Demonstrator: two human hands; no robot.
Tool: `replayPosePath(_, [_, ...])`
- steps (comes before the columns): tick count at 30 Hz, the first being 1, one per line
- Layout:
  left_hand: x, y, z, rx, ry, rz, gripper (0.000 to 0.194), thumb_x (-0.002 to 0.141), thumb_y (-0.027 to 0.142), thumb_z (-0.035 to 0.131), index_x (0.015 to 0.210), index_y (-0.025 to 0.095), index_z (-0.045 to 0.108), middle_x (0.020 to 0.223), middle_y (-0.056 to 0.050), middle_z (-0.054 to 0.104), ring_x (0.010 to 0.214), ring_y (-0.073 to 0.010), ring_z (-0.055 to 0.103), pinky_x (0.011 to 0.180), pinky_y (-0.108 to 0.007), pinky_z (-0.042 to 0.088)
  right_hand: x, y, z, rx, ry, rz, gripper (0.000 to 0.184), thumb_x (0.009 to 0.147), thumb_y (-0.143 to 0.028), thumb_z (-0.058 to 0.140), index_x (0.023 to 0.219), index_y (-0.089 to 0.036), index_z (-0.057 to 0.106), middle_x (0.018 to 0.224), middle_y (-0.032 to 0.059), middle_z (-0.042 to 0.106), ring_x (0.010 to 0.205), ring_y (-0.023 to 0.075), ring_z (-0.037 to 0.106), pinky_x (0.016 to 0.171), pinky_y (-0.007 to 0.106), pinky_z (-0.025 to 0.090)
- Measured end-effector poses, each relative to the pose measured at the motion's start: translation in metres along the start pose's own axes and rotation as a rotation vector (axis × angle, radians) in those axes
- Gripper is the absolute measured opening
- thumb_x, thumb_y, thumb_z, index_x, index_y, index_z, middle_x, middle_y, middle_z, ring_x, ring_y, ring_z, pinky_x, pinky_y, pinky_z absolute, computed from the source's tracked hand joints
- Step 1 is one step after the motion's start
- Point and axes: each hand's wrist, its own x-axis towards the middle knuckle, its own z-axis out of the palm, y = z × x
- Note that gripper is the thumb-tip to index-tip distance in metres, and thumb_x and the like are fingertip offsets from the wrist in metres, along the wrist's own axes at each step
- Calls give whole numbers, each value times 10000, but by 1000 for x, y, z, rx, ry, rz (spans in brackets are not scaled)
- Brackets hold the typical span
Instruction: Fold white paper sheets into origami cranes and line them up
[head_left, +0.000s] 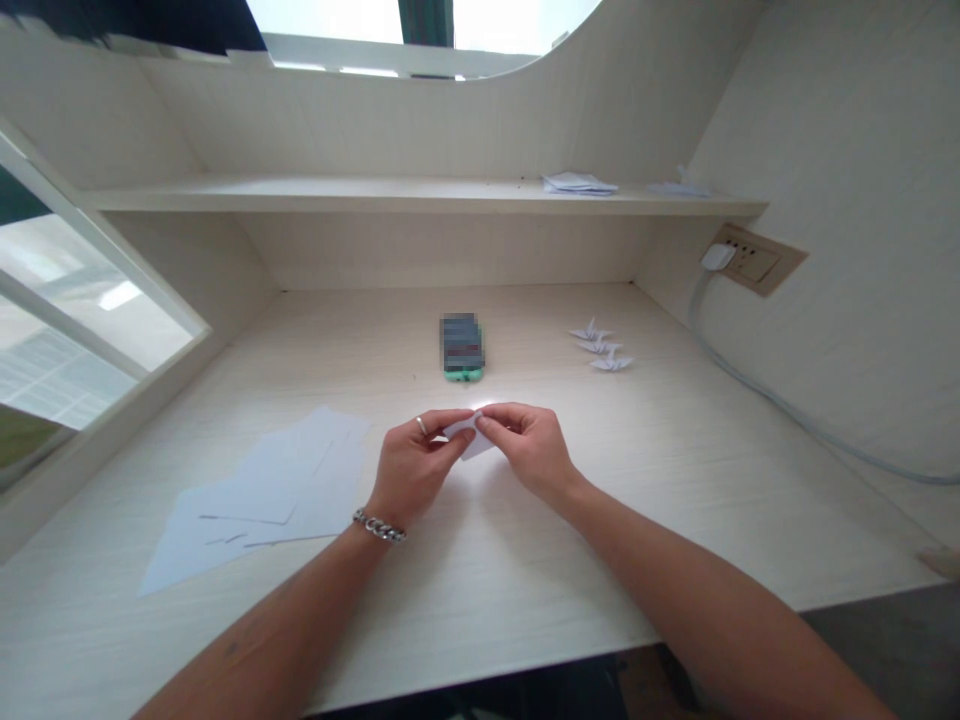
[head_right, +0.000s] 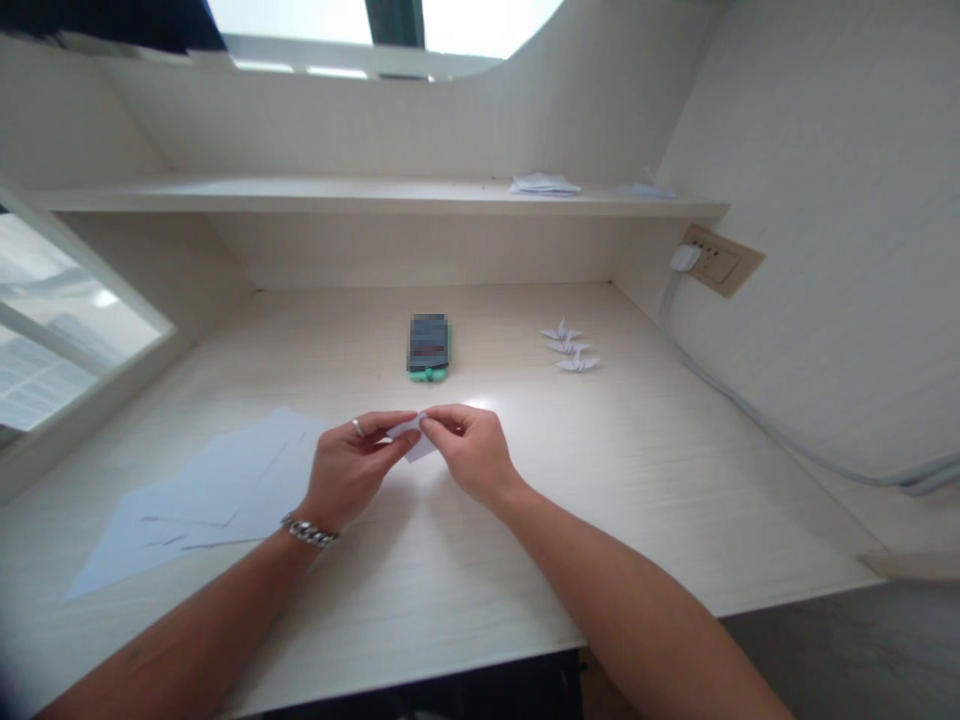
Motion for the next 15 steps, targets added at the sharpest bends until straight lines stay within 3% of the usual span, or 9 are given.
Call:
replayPosePath(9, [1, 5, 0, 23, -29, -68, 308, 705, 298, 757, 971, 146, 725, 773, -43, 726, 614, -129, 627, 562, -227, 517, 2, 2, -2, -16, 19, 17, 190, 774, -331, 679, 801, -147, 719, 788, 68, 713, 714, 178, 627, 661, 286, 488])
replayPosePath(15, [5, 5, 1, -137, -144, -278, 407, 629, 235, 800, 993, 115, 662, 671, -22, 707, 599, -145, 654, 587, -249, 533, 4, 2, -4, -28, 107, 27, 211, 760, -358, 683, 768, -148, 700, 750, 57, 693, 691, 175, 607, 656, 290, 482])
